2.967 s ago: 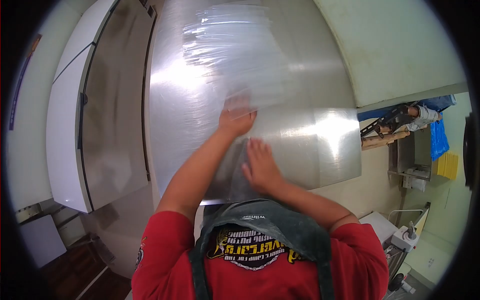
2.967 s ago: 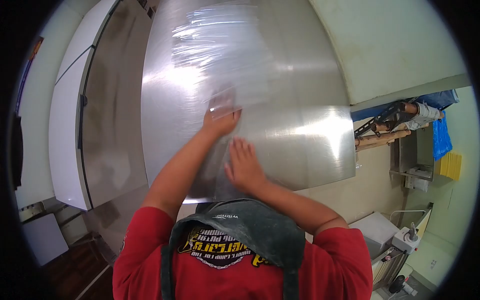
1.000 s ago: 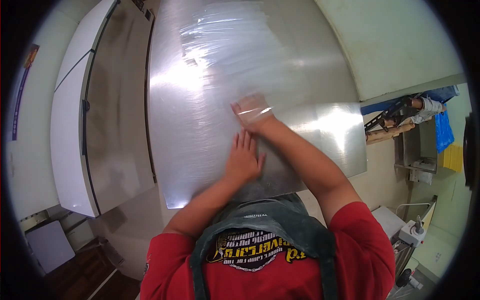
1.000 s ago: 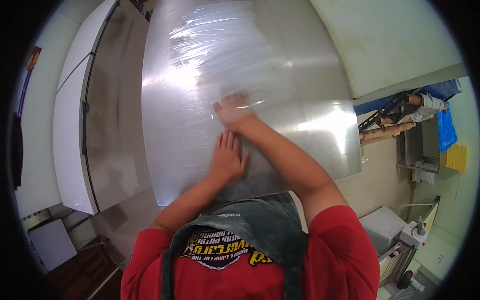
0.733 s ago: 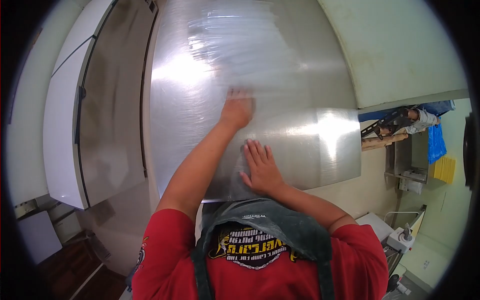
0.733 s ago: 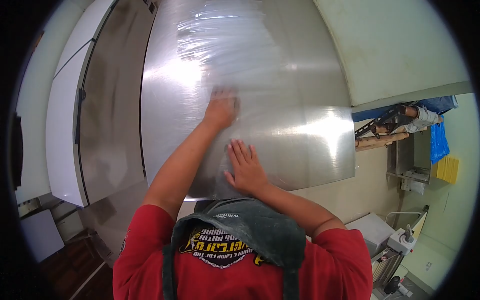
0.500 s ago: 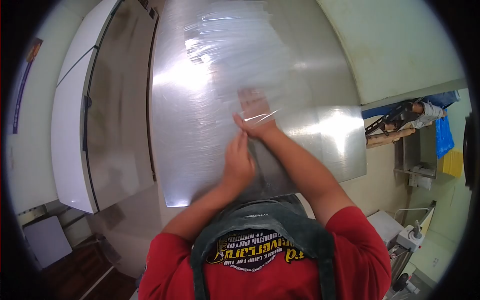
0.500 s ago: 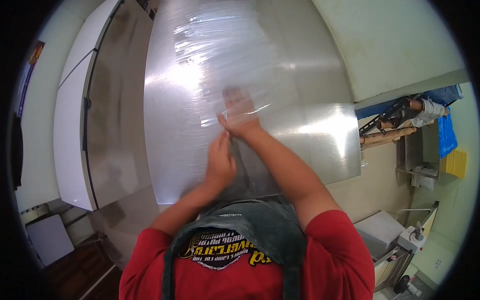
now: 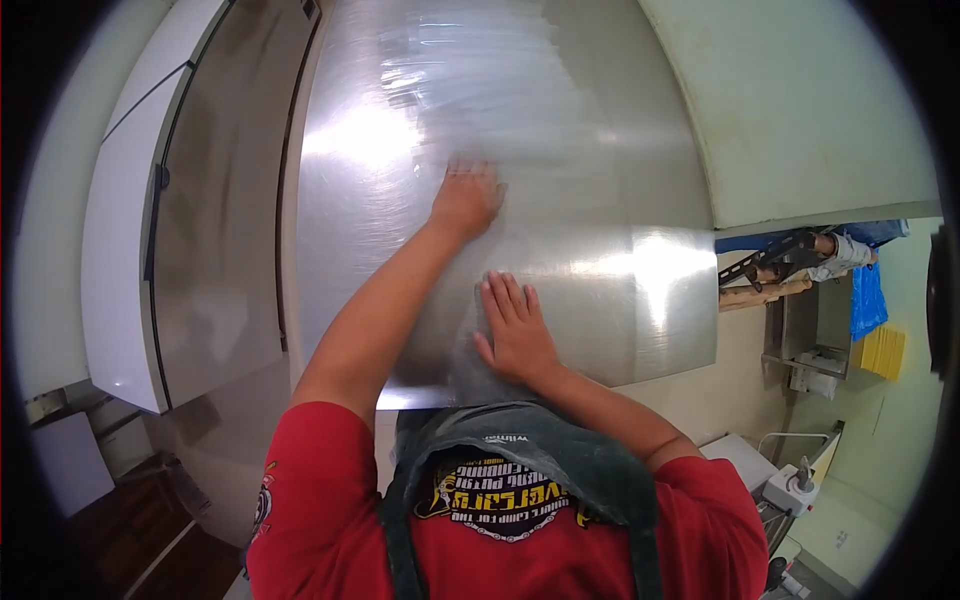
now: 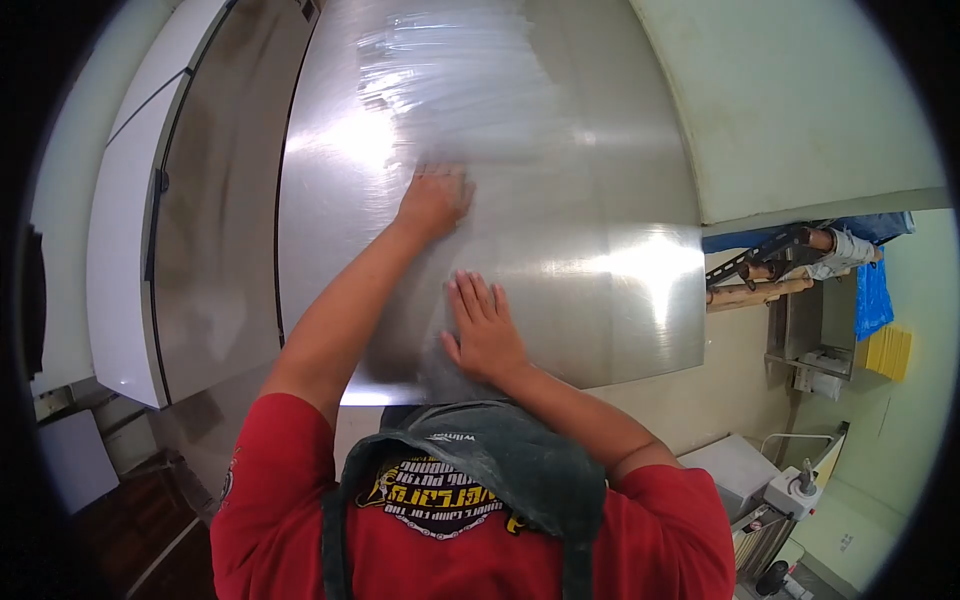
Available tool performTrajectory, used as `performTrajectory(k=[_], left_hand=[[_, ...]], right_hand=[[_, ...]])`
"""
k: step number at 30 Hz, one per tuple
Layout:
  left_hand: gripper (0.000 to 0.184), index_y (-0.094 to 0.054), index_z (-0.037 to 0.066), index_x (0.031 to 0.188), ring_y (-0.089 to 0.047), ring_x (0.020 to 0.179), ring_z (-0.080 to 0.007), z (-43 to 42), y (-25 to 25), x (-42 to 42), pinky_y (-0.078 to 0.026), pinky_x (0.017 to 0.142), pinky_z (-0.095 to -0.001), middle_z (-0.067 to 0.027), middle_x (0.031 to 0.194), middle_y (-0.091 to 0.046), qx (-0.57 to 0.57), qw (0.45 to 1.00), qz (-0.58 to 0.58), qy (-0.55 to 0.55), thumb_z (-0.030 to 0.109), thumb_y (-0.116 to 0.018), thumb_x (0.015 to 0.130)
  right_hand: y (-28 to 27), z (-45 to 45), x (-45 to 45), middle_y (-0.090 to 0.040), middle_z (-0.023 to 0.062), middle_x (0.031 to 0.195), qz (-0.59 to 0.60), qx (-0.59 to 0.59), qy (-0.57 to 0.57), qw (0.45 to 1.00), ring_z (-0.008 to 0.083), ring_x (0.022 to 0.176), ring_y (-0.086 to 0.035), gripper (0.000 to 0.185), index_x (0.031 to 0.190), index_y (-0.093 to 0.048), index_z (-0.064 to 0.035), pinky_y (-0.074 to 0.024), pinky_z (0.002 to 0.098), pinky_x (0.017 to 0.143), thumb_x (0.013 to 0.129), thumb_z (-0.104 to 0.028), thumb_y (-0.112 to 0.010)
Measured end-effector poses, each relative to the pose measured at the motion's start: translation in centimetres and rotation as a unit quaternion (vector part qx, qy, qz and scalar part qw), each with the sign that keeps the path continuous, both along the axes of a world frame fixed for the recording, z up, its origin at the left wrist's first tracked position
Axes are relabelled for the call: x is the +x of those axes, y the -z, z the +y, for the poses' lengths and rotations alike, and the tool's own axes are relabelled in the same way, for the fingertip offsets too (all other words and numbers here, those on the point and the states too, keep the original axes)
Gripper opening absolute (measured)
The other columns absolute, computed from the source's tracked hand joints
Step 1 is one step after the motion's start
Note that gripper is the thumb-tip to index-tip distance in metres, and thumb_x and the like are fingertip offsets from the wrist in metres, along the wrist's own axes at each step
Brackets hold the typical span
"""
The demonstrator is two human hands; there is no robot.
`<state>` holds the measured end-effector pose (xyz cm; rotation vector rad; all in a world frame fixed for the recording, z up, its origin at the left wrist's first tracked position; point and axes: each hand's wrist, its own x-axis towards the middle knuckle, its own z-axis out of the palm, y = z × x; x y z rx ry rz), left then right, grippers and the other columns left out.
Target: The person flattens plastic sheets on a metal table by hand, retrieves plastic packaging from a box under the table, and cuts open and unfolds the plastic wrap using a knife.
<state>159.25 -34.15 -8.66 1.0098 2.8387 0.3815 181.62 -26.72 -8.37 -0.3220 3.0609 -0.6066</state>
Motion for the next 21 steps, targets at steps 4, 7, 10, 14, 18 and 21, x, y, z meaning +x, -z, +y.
performTrajectory(k=[4, 7, 10, 14, 18, 21], left_hand=[[0.043, -0.051, -0.008, 0.127, -0.042, 0.127, -0.0412, -2.2, -2.2, 6.6, -0.03, 0.11, -0.0498, -0.0269, 0.135, -0.048, 0.237, 0.968, -0.037, -0.072, 0.011, -0.053, 0.087], [0.058, -0.038, -0.01, 0.138, -0.036, 0.133, -0.0444, -3.1, -0.9, 16.9, -0.029, 0.111, -0.0507, -0.03, 0.139, -0.042, 0.233, 0.968, -0.039, -0.082, 0.016, -0.054, 0.089], [0.069, -0.031, -0.012, 0.141, -0.03, 0.137, -0.0443, -2.3, -0.4, 20.7, -0.022, 0.115, -0.0517, -0.0312, 0.146, -0.032, 0.145, 0.988, -0.055, -0.024, 0.027, -0.055, 0.089], [0.078, -0.028, -0.01, 0.144, -0.02, 0.144, -0.0397, -1.9, 0.8, 13.4, -0.013, 0.117, -0.0512, -0.028, 0.153, -0.023, 0.0, 1.0, -0.014, 0.002, 0.04, -0.051, 0.09], [0.07, -0.032, -0.008, 0.143, -0.022, 0.144, -0.0356, -1.2, 2.0, 2.8, -0.012, 0.118, -0.0495, -0.0251, 0.152, -0.028, 0.015, 0.993, 0.113, -0.015, 0.038, -0.046, 0.093], [0.052, -0.048, -0.007, 0.13, -0.037, 0.133, -0.0397, 0.0, -1.7, 1.0, -0.017, 0.116, -0.0502, -0.0237, 0.137, -0.048, -0.048, 0.991, -0.123, -0.011, 0.03, -0.046, 0.094]], right_hand=[[2.5, 1.8, -8.8, -0.033, 0.0216, 0.15, 0.075, -0.017, 0.04, 0.996, 0.0356, 0.14, -0.029, 0.07, 0.143, -0.036, 0.0032, -0.0207, 0.0549, 0.113, 0.087, -0.035, -0.054], [1.3, 3.1, -17.2, -0.037, 0.0228, 0.147, -0.017, 0.033, 0.076, 0.996, 0.0377, 0.138, -0.033, 0.065, 0.142, -0.038, 0.0032, -0.0231, 0.0531, 0.112, 0.093, -0.039, -0.046], [1.5, 3.4, -21.6, -0.04, 0.0256, 0.144, -0.15, -0.046, 0.11, 0.982, 0.0404, 0.136, -0.035, 0.061, 0.137, -0.042, 0.0043, -0.0233, 0.0522, 0.112, 0.096, -0.041, -0.04], [0.7, 3.1, -18.1, -0.041, 0.0288, 0.142, 0.074, 0.009, 0.124, 0.989, 0.0442, 0.134, -0.035, 0.06, 0.132, -0.045, 0.0079, -0.0232, 0.0532, 0.113, 0.096, -0.039, -0.042], [-0.8, 0.6, -4.2, -0.031, 0.0275, 0.149, 0.052, -0.036, 0.069, 0.996, 0.0424, 0.14, -0.027, 0.07, 0.144, -0.03, 0.0077, -0.0183, 0.0548, 0.115, 0.09, -0.032, -0.053], [-0.1, -1.5, 0.7, -0.026, 0.0268, 0.152, -0.046, -0.018, 0.009, 0.999, 0.0408, 0.142, -0.025, 0.072, 0.145, -0.029, 0.0069, -0.0167, 0.0544, 0.115, 0.09, -0.034, -0.052]])
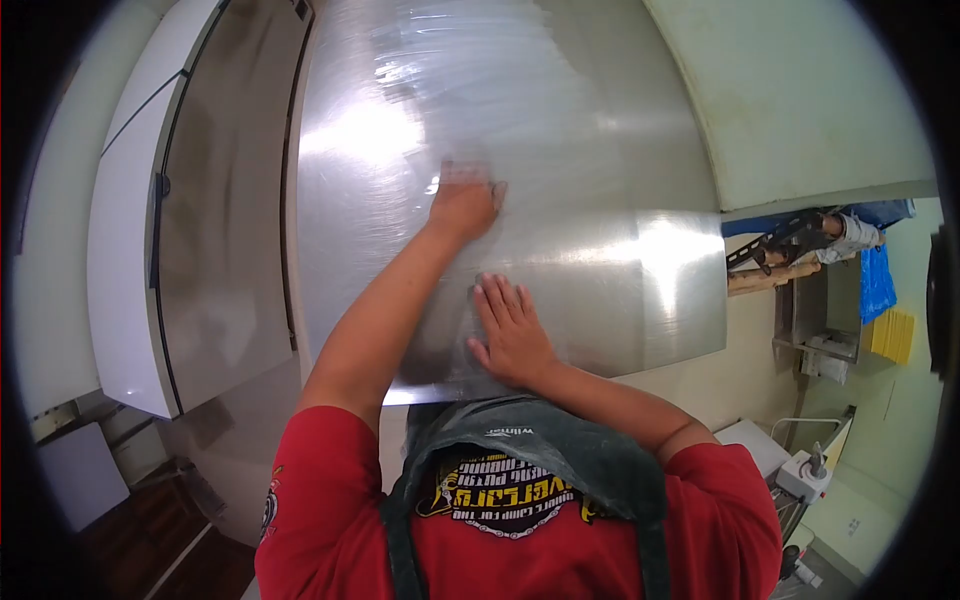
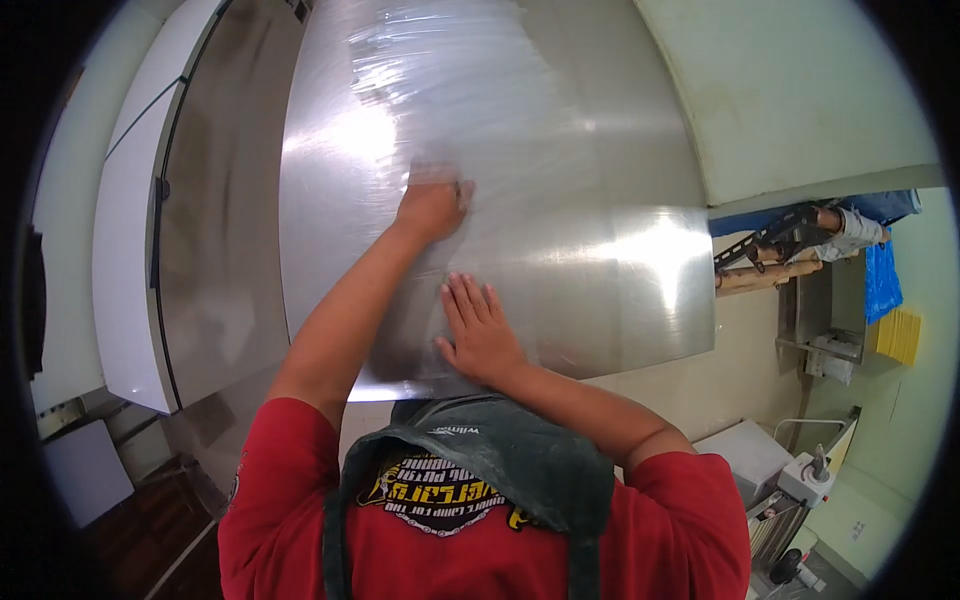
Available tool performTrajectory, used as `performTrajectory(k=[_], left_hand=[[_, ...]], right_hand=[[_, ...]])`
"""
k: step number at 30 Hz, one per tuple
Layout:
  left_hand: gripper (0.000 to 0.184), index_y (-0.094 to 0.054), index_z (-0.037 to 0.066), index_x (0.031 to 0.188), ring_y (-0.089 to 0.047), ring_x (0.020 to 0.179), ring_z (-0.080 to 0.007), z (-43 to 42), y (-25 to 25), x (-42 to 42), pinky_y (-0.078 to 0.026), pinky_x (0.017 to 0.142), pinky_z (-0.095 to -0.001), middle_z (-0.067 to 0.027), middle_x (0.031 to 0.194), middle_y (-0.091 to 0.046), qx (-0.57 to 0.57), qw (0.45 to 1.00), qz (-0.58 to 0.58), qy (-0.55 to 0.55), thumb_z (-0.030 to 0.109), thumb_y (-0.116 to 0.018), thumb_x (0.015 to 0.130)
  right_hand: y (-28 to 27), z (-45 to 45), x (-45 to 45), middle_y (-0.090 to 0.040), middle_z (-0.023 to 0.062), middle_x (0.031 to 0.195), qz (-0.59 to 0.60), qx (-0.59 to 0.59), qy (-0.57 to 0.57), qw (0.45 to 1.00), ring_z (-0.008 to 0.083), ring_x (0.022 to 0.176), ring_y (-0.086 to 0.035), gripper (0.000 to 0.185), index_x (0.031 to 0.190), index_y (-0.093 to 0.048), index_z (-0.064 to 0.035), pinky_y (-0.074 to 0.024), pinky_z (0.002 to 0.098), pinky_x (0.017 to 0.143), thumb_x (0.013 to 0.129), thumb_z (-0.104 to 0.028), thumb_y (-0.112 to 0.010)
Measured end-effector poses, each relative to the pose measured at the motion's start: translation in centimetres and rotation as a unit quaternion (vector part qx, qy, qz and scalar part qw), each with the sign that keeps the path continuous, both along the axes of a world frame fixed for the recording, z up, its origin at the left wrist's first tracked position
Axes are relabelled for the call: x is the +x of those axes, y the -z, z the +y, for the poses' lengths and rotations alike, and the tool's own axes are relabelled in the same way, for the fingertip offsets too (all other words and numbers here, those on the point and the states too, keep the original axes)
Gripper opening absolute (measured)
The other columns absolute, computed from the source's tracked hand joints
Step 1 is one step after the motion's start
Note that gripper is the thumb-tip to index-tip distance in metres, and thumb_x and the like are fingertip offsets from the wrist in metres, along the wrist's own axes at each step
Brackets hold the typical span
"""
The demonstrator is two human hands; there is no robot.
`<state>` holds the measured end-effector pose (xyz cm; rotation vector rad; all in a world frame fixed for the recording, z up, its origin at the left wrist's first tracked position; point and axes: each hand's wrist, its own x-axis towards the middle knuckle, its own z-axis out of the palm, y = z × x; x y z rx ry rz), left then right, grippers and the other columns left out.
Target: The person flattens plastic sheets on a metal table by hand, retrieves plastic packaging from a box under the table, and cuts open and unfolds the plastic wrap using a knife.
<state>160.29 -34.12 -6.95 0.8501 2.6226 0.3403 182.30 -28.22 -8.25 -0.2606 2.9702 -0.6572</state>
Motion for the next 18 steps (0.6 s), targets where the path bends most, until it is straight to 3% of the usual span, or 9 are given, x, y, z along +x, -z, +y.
performTrajectory(k=[1, 3, 6, 8, 10, 12, 14, 16, 18], left_hand=[[0.052, -0.048, -0.007, 0.13, -0.037, 0.133, -0.0397, 0.0, 0.3, 0.7, -0.017, 0.116, -0.0502, -0.0237, 0.137, -0.048, -0.001, 1.0, 0.001, 0.003, 0.03, -0.046, 0.094], [0.049, -0.048, -0.009, 0.13, -0.041, 0.129, -0.041, -0.8, 0.6, 4.3, -0.022, 0.114, -0.0505, -0.0241, 0.134, -0.049, 0.168, 0.954, 0.247, -0.02, 0.023, -0.049, 0.092], [0.061, -0.038, -0.009, 0.138, -0.035, 0.134, -0.0414, -3.1, -0.5, 12.4, -0.023, 0.114, -0.0502, -0.0254, 0.142, -0.04, 0.231, 0.962, 0.125, -0.079, 0.017, -0.056, 0.086], [0.066, -0.034, -0.009, 0.141, -0.031, 0.137, -0.0414, -3.3, 0.7, 18.0, -0.021, 0.115, -0.0508, -0.0262, 0.145, -0.037, 0.218, 0.968, 0.084, -0.089, 0.021, -0.056, 0.087], [0.072, -0.03, -0.01, 0.143, -0.022, 0.142, -0.0422, -3.1, 0.9, 20.8, -0.017, 0.116, -0.0516, -0.0277, 0.148, -0.031, 0.113, 0.989, 0.088, -0.033, 0.029, -0.055, 0.088], [0.072, -0.03, -0.011, 0.142, -0.023, 0.142, -0.0414, -2.7, 1.6, 17.7, -0.016, 0.116, -0.0522, -0.0284, 0.149, -0.029, 0.109, 0.988, 0.105, -0.042, 0.031, -0.054, 0.089], [0.071, -0.03, -0.011, 0.142, -0.024, 0.142, -0.0397, -2.1, 2.9, 12.3, -0.016, 0.116, -0.0526, -0.0279, 0.152, -0.026, 0.065, 0.984, 0.164, -0.028, 0.033, -0.052, 0.09], [0.066, -0.035, -0.009, 0.14, -0.029, 0.139, -0.0386, -1.6, 4.2, 6.3, -0.018, 0.115, -0.0524, -0.0261, 0.15, -0.031, 0.029, 0.981, 0.19, -0.035, 0.032, -0.051, 0.092], [0.061, -0.039, -0.009, 0.138, -0.032, 0.137, -0.0384, -0.9, 3.6, 2.4, -0.02, 0.115, -0.0524, -0.0256, 0.147, -0.036, 0.037, 0.983, 0.17, -0.066, 0.031, -0.05, 0.092]], right_hand=[[-0.5, 0.4, -1.0, -0.024, 0.0255, 0.153, 0.0, 0.003, -0.009, 1.0, 0.0396, 0.143, -0.023, 0.073, 0.145, -0.028, 0.0067, -0.0169, 0.0543, 0.115, 0.09, -0.034, -0.053], [-0.3, 1.4, -4.8, -0.024, 0.0236, 0.154, 0.04, 0.043, -0.007, 0.998, 0.0384, 0.143, -0.022, 0.076, 0.146, -0.027, 0.006, -0.0184, 0.0534, 0.115, 0.089, -0.035, -0.054], [3.5, 5.2, -13.0, -0.034, 0.0235, 0.148, 0.171, 0.072, 0.026, 0.982, 0.0392, 0.138, -0.03, 0.069, 0.142, -0.034, 0.0052, -0.023, 0.0508, 0.113, 0.09, -0.035, -0.052], [-3.5, 6.0, -17.6, -0.044, 0.0245, 0.139, -0.102, 0.05, 0.041, 0.993, 0.0411, 0.131, -0.039, 0.057, 0.135, -0.043, 0.0059, -0.0274, 0.0513, 0.11, 0.092, -0.031, -0.05], [-1.7, 6.9, -19.7, -0.047, 0.0255, 0.135, -0.108, 0.057, 0.026, 0.992, 0.0419, 0.127, -0.042, 0.054, 0.131, -0.045, 0.0068, -0.0292, 0.0521, 0.108, 0.092, -0.03, -0.05], [-0.7, 6.8, -19.4, -0.049, 0.0265, 0.131, -0.114, 0.07, 0.007, 0.991, 0.0427, 0.123, -0.045, 0.051, 0.127, -0.048, 0.0078, -0.0309, 0.053, 0.106, 0.092, -0.03, -0.05], [-0.8, 5.7, -14.7, -0.047, 0.0292, 0.133, 0.161, 0.014, 0.061, 0.985, 0.0442, 0.127, -0.042, 0.053, 0.128, -0.047, 0.0097, -0.0303, 0.0556, 0.107, 0.092, -0.029, -0.051], [-1.0, 3.9, -8.6, -0.04, 0.0303, 0.141, 0.183, 0.03, 0.059, 0.981, 0.0431, 0.134, -0.035, 0.062, 0.133, -0.044, 0.0099, -0.0252, 0.0563, 0.11, 0.091, -0.035, -0.053], [0.2, 1.6, -2.4, -0.034, 0.0281, 0.147, 0.062, 0.017, 0.017, 0.998, 0.0406, 0.139, -0.03, 0.072, 0.139, -0.037, 0.0088, -0.0203, 0.0552, 0.113, 0.088, -0.038, -0.055]])
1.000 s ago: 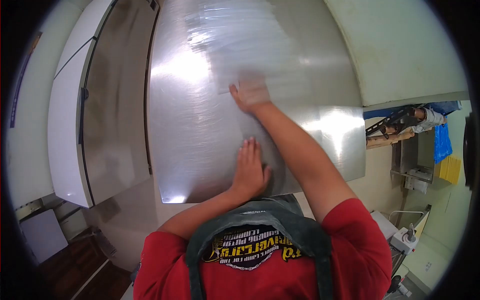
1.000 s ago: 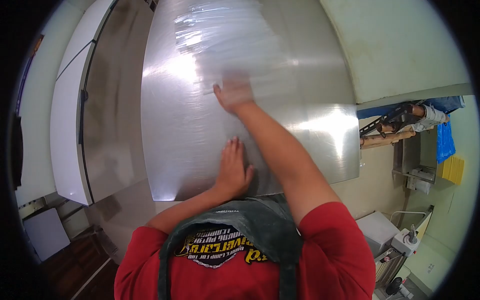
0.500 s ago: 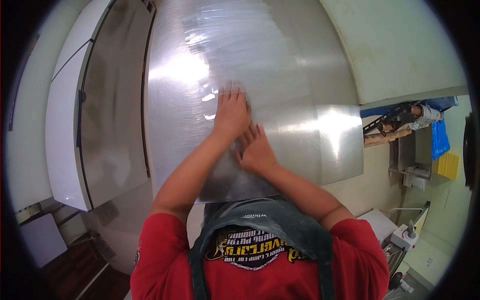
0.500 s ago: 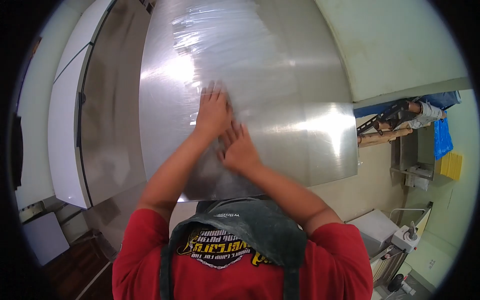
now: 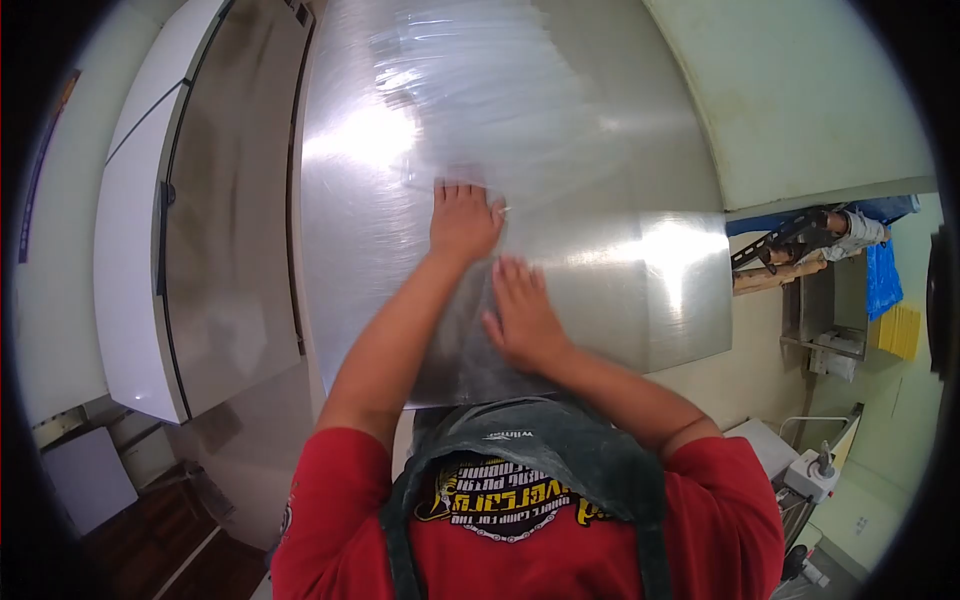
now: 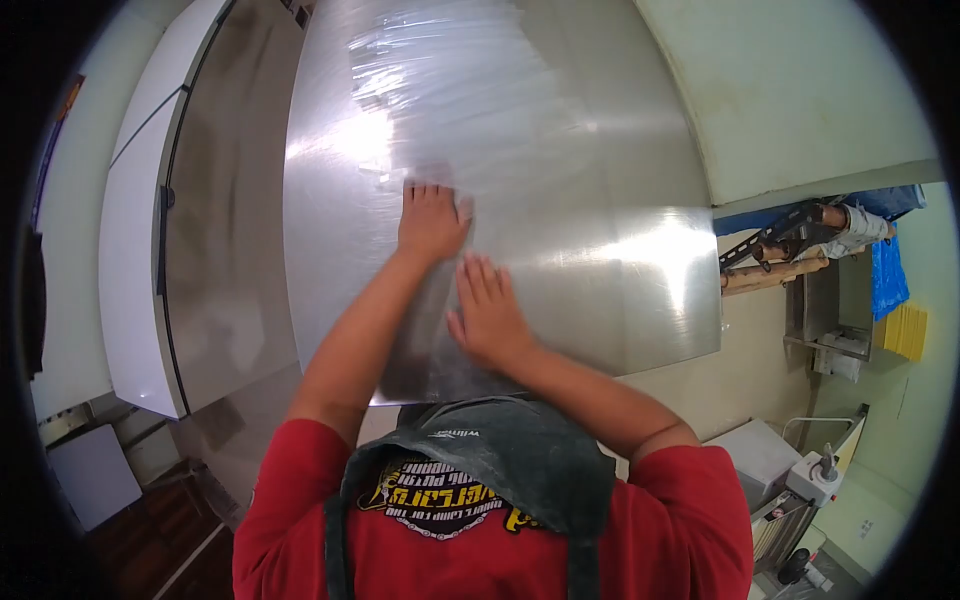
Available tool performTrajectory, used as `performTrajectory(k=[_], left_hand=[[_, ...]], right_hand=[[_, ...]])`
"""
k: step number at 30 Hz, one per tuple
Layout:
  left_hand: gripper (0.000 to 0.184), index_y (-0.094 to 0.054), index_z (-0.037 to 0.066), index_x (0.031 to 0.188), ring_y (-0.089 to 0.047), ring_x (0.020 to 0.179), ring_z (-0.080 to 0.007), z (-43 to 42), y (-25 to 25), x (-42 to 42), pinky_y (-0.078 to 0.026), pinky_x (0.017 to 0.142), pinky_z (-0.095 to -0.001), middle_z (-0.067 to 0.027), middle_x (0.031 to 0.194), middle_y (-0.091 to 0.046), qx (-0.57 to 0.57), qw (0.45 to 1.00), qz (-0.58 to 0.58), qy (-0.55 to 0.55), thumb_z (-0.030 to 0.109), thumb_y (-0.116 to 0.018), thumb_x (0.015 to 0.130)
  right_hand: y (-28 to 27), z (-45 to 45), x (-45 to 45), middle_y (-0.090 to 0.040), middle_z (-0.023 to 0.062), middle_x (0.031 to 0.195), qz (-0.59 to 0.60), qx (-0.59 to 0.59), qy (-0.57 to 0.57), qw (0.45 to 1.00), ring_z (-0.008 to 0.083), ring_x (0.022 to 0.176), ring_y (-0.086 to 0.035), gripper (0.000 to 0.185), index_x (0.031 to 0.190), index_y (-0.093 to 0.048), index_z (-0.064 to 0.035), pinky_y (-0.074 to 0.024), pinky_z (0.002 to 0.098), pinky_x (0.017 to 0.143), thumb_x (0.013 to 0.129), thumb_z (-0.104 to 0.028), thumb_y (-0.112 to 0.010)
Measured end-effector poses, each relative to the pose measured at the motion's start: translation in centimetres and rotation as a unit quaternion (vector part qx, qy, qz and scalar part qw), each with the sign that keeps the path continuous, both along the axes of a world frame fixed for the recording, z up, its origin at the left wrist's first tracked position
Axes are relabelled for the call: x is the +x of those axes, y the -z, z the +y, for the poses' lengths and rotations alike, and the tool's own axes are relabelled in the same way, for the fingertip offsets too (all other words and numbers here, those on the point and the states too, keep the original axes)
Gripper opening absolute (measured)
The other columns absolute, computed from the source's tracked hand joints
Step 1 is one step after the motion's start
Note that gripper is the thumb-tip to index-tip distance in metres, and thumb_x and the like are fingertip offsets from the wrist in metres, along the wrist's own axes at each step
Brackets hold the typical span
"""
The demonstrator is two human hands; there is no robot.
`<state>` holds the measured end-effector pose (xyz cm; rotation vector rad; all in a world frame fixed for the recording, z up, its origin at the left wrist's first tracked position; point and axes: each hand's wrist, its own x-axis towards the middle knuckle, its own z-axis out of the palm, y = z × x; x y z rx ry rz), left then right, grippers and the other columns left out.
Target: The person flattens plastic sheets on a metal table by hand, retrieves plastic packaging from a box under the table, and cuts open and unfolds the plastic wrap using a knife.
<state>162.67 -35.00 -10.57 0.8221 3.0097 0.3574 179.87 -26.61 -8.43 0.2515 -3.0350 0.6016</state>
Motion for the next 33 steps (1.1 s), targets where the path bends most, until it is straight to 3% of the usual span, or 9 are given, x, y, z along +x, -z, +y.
performTrajectory(k=[3, 5, 7, 14, 18, 22, 25, 28, 33], left_hand=[[0.05, -0.049, -0.009, 0.128, -0.038, 0.133, -0.0393, 0.1, -2.8, -1.5, -0.023, 0.114, -0.0524, -0.0258, 0.138, -0.045, -0.002, 0.993, -0.113, 0.036, 0.027, -0.05, 0.092], [0.043, -0.053, -0.009, 0.118, -0.039, 0.131, -0.0404, -0.7, -3.4, 0.4, -0.024, 0.113, -0.0528, -0.0256, 0.131, -0.051, 0.061, 0.996, -0.01, 0.06, 0.024, -0.05, 0.092], [0.059, -0.039, -0.011, 0.135, -0.034, 0.136, -0.0403, -1.9, -4.6, 5.0, -0.021, 0.115, -0.0515, -0.0266, 0.14, -0.043, 0.204, 0.978, -0.038, 0.023, 0.019, -0.058, 0.088], [0.074, -0.026, -0.009, 0.145, -0.022, 0.143, -0.0389, -1.6, -1.6, 14.0, -0.015, 0.116, -0.0523, -0.0265, 0.153, -0.024, 0.058, 0.992, -0.087, 0.071, 0.033, -0.053, 0.09], [0.067, -0.035, -0.008, 0.141, -0.027, 0.141, -0.0374, -1.6, -0.2, 2.7, -0.018, 0.116, -0.0497, -0.025, 0.148, -0.034, 0.011, 0.994, 0.006, 0.109, 0.037, -0.048, 0.093], [0.054, -0.043, -0.008, 0.135, -0.035, 0.136, -0.0389, -0.2, -4.6, -2.3, -0.021, 0.116, -0.0478, -0.0237, 0.143, -0.042, -0.075, 0.969, -0.217, 0.098, 0.026, -0.051, 0.093], [0.051, -0.044, -0.009, 0.133, -0.039, 0.132, -0.0404, -1.0, -3.1, 1.2, -0.024, 0.114, -0.0482, -0.0243, 0.141, -0.043, 0.032, 0.994, 0.007, 0.105, 0.021, -0.051, 0.093], [0.057, -0.038, -0.01, 0.138, -0.034, 0.135, -0.0425, -2.3, -3.6, 9.3, -0.025, 0.114, -0.049, -0.028, 0.143, -0.039, 0.207, 0.978, -0.005, 0.028, 0.02, -0.052, 0.092], [0.074, -0.029, -0.011, 0.143, -0.024, 0.142, -0.0415, -2.6, -1.6, 16.5, -0.017, 0.116, -0.0511, -0.0294, 0.15, -0.027, 0.066, 0.992, -0.059, 0.089, 0.032, -0.054, 0.089]], right_hand=[[0.1, -0.3, 0.7, -0.032, 0.0256, 0.149, 0.0, 0.006, -0.015, 1.0, 0.0381, 0.14, -0.028, 0.075, 0.141, -0.036, 0.0076, -0.0205, 0.0544, 0.113, 0.086, -0.04, -0.057], [0.5, 0.7, -3.6, -0.03, 0.0243, 0.151, 0.005, 0.025, -0.009, 1.0, 0.0396, 0.141, -0.026, 0.075, 0.142, -0.034, 0.0067, -0.0187, 0.0546, 0.114, 0.087, -0.039, -0.056], [1.3, 2.5, -8.8, -0.038, 0.024, 0.146, 0.048, 0.003, 0.021, 0.999, 0.0387, 0.136, -0.034, 0.066, 0.138, -0.041, 0.0046, -0.0238, 0.0513, 0.113, 0.087, -0.035, -0.054], [-1.8, 4.8, -17.9, -0.051, 0.0274, 0.132, -0.137, 0.042, -0.02, 0.989, 0.0403, 0.125, -0.047, 0.044, 0.126, -0.057, -0.0036, -0.0287, 0.0511, 0.11, 0.091, -0.03, -0.048], [0.5, 2.4, -6.6, -0.044, 0.0297, 0.138, 0.127, -0.013, 0.069, 0.989, 0.0432, 0.131, -0.039, 0.055, 0.132, -0.047, 0.0062, -0.0246, 0.0573, 0.11, 0.093, -0.032, -0.048], [0.2, -0.2, 0.9, -0.029, 0.0271, 0.15, -0.032, -0.006, -0.005, 0.999, 0.0408, 0.141, -0.026, 0.073, 0.144, -0.03, 0.0075, -0.019, 0.055, 0.114, 0.09, -0.036, -0.052], [0.5, 0.7, -3.6, -0.034, 0.0241, 0.149, -0.008, 0.04, 0.007, 0.999, 0.0379, 0.139, -0.03, 0.072, 0.143, -0.033, 0.0048, -0.0201, 0.0523, 0.115, 0.09, -0.04, -0.052], [4.3, 4.3, -12.2, -0.05, 0.0219, 0.137, -0.014, 0.066, -0.008, 0.998, 0.0397, 0.13, -0.042, 0.052, 0.127, -0.052, 0.0022, -0.0271, 0.052, 0.111, 0.092, -0.036, -0.049], [-2.6, 5.4, -18.3, -0.054, 0.0268, 0.129, -0.255, -0.007, -0.041, 0.966, 0.0429, 0.125, -0.045, 0.05, 0.123, -0.054, 0.0063, -0.0318, 0.0526, 0.106, 0.095, -0.034, -0.045]])
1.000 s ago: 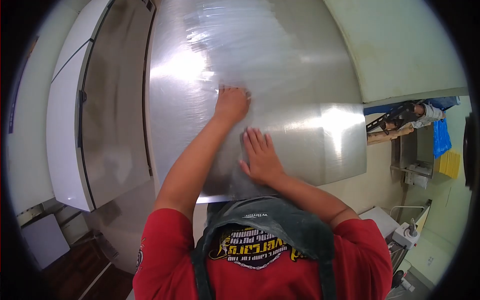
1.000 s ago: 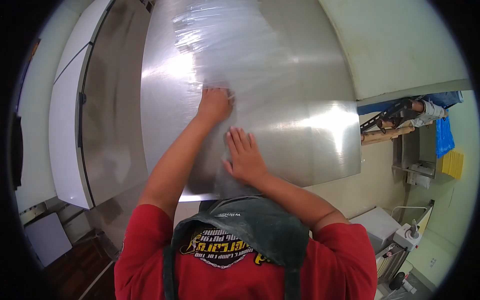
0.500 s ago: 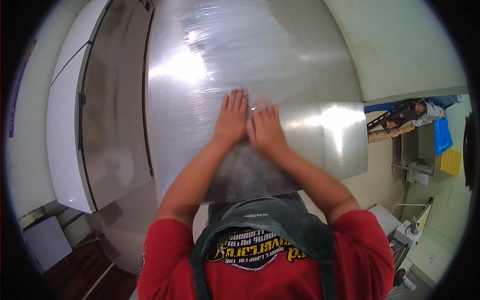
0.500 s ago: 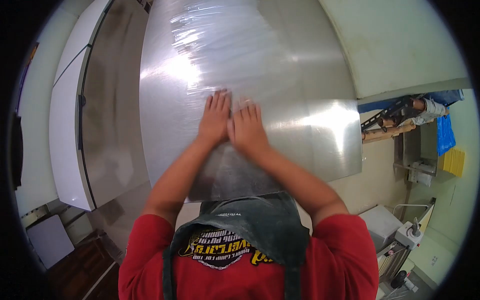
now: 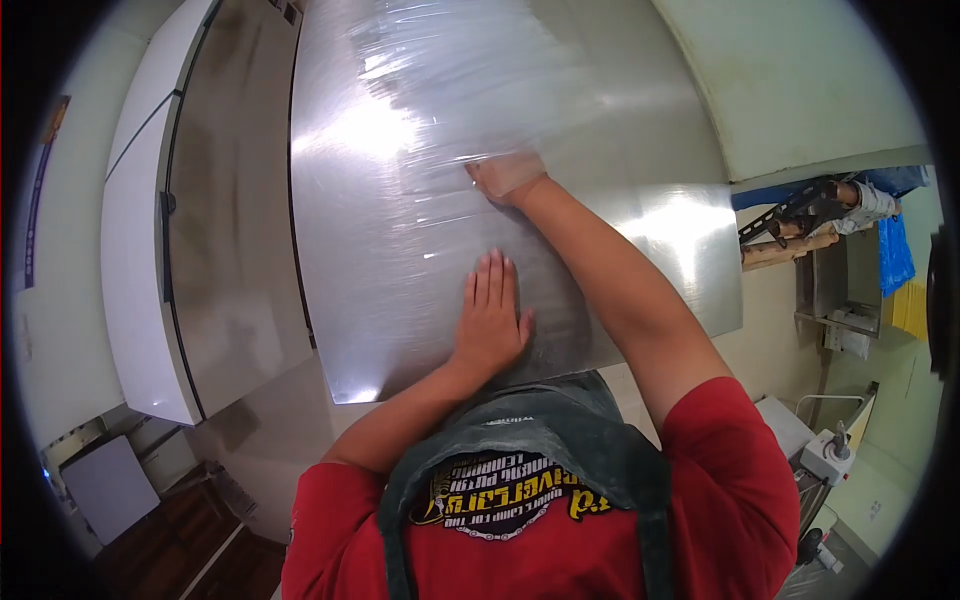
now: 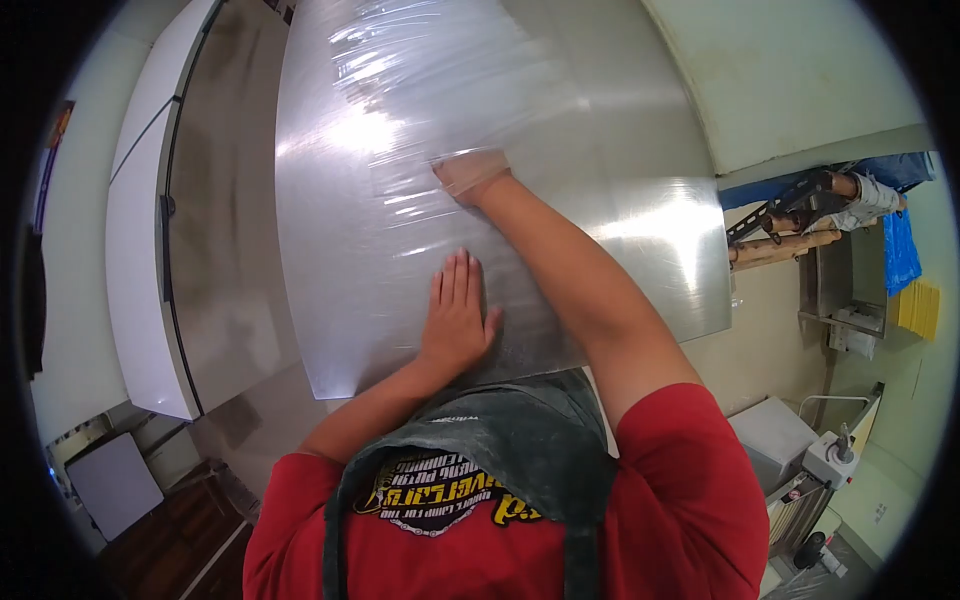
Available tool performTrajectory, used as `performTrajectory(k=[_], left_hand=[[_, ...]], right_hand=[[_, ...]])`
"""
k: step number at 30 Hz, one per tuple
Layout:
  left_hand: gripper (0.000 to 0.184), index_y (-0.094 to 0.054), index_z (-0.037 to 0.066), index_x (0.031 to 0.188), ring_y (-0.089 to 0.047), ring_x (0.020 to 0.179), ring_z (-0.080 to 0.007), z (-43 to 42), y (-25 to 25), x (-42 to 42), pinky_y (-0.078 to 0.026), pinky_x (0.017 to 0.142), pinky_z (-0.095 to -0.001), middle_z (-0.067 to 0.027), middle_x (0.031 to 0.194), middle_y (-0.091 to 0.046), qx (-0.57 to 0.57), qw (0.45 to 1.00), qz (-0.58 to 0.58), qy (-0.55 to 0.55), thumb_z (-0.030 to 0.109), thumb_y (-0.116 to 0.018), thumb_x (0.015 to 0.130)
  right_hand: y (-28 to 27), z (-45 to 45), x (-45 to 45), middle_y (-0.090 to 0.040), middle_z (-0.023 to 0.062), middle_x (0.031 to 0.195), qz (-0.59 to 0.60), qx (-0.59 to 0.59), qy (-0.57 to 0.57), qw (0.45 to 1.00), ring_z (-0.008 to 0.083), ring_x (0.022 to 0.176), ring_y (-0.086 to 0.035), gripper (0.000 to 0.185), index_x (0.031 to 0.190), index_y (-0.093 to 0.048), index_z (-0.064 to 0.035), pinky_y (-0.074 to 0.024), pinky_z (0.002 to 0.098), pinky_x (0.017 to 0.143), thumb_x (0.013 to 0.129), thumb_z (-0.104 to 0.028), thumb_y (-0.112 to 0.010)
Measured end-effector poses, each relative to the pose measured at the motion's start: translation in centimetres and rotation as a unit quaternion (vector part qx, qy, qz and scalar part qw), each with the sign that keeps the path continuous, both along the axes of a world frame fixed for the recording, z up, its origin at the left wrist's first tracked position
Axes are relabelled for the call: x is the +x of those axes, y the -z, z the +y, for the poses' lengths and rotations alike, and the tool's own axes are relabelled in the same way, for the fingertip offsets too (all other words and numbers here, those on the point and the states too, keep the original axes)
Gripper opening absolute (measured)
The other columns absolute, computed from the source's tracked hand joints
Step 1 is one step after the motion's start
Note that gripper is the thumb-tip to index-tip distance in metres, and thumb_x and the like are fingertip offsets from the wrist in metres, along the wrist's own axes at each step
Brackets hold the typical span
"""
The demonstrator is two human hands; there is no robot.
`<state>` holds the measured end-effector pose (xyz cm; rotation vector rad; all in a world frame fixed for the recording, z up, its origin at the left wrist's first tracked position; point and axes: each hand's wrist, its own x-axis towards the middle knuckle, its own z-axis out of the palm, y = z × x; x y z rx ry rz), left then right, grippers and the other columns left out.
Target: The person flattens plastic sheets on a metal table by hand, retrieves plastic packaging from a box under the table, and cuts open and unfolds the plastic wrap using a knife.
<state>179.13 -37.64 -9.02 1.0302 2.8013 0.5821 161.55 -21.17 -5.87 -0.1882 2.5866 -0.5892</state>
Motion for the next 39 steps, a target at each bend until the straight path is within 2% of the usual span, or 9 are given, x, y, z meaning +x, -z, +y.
performTrajectory(k=[5, 12, 16, 21, 26, 29, 32, 37, 39], left_hand=[[0.067, -0.035, -0.006, 0.142, -0.027, 0.141, -0.0396, 0.8, 3.3, -12.1, -0.018, 0.117, -0.0509, -0.0265, 0.149, -0.032, -0.066, 0.994, 0.083, 0.003, 0.035, -0.049, 0.091], [0.05, -0.05, -0.006, 0.128, -0.042, 0.129, -0.0411, 2.0, -2.3, -15.4, -0.022, 0.114, -0.0526, -0.0265, 0.138, -0.047, -0.135, 0.987, -0.082, 0.017, 0.029, -0.048, 0.092], [0.061, -0.036, -0.011, 0.138, -0.032, 0.136, -0.0449, -0.3, -2.3, -4.2, -0.024, 0.113, -0.0528, -0.0294, 0.146, -0.035, 0.109, 0.99, 0.058, -0.064, 0.023, -0.054, 0.091], [0.072, -0.029, -0.009, 0.144, -0.022, 0.143, -0.0422, 0.0, -0.6, 0.9, -0.02, 0.114, -0.054, -0.0283, 0.153, -0.024, -0.006, 1.0, -0.016, 0.003, 0.031, -0.053, 0.089], [0.062, -0.041, -0.002, 0.139, -0.034, 0.138, -0.0374, 0.3, 2.2, -12.0, -0.025, 0.113, -0.0503, -0.0248, 0.148, -0.036, -0.089, 0.994, 0.063, 0.032, 0.035, -0.051, 0.089], [0.044, -0.057, -0.002, 0.116, -0.053, 0.117, -0.0375, 2.2, -2.7, -17.4, -0.036, 0.103, -0.0504, -0.0226, 0.125, -0.058, -0.18, 0.962, -0.205, -0.011, 0.034, -0.048, 0.092], [0.034, -0.06, -0.001, 0.101, -0.059, 0.108, -0.0377, 2.1, -1.9, -17.3, -0.041, 0.098, -0.0484, -0.0215, 0.114, -0.064, -0.118, 0.987, -0.107, 0.005, 0.029, -0.047, 0.094], [0.054, -0.041, -0.009, 0.137, -0.042, 0.129, -0.0426, -0.2, -3.1, -5.3, -0.029, 0.111, -0.0497, -0.0282, 0.138, -0.045, 0.208, 0.977, -0.024, -0.05, 0.017, -0.054, 0.091], [0.066, -0.03, -0.009, 0.143, -0.033, 0.137, -0.0412, -0.5, -1.1, 0.7, -0.023, 0.114, -0.0517, -0.0283, 0.149, -0.031, 0.081, 0.995, -0.046, -0.043, 0.023, -0.054, 0.09]], right_hand=[[0.5, -3.4, 11.5, -0.042, 0.0289, 0.141, 0.343, 0.038, 0.091, 0.934, 0.0423, 0.135, -0.036, 0.06, 0.132, -0.046, 0.0091, -0.0246, 0.0551, 0.111, 0.092, -0.035, -0.05], [2.8, -5.7, 18.2, -0.021, 0.0233, 0.155, 0.202, 0.008, 0.004, 0.979, 0.0379, 0.145, -0.018, 0.08, 0.147, -0.026, 0.0041, -0.0145, 0.0534, 0.116, 0.088, -0.043, -0.054], [7.4, -2.2, 7.6, -0.047, 0.023, 0.14, 0.283, 0.078, 0.018, 0.956, 0.0389, 0.129, -0.043, 0.057, 0.129, -0.052, 0.0012, -0.031, 0.0534, 0.108, 0.091, -0.041, -0.048], [-1.0, -1.4, 0.9, -0.054, 0.0238, 0.13, -0.071, 0.031, 0.047, 0.996, 0.0407, 0.123, -0.048, 0.043, 0.12, -0.058, 0.0017, -0.0337, 0.0543, 0.104, 0.095, -0.03, -0.045], [0.6, -3.7, 12.5, -0.047, 0.027, 0.138, 0.362, -0.015, 0.084, 0.928, 0.0409, 0.132, -0.039, 0.055, 0.131, -0.049, 0.0072, -0.025, 0.0568, 0.11, 0.093, -0.032, -0.049], [1.7, -6.2, 19.1, -0.039, 0.0277, 0.144, 0.296, 0.014, 0.047, 0.954, 0.0408, 0.135, -0.035, 0.063, 0.135, -0.044, 0.0075, -0.0226, 0.0579, 0.111, 0.09, -0.036, -0.053], [2.1, -6.1, 18.8, -0.035, 0.0275, 0.146, 0.265, -0.027, 0.02, 0.964, 0.0423, 0.135, -0.034, 0.07, 0.137, -0.04, 0.008, -0.0228, 0.0594, 0.11, 0.088, -0.039, -0.056], [4.2, -2.5, 6.1, -0.053, 0.0243, 0.131, 0.173, -0.021, 0.105, 0.979, 0.0378, 0.122, -0.048, 0.053, 0.121, -0.057, 0.003, -0.033, 0.048, 0.107, 0.093, -0.041, -0.047], [0.6, -2.4, 1.9, -0.055, 0.0234, 0.129, 0.053, 0.046, 0.099, 0.993, 0.0369, 0.119, -0.051, 0.051, 0.118, -0.06, 0.0017, -0.0343, 0.0461, 0.106, 0.095, -0.041, -0.043]])
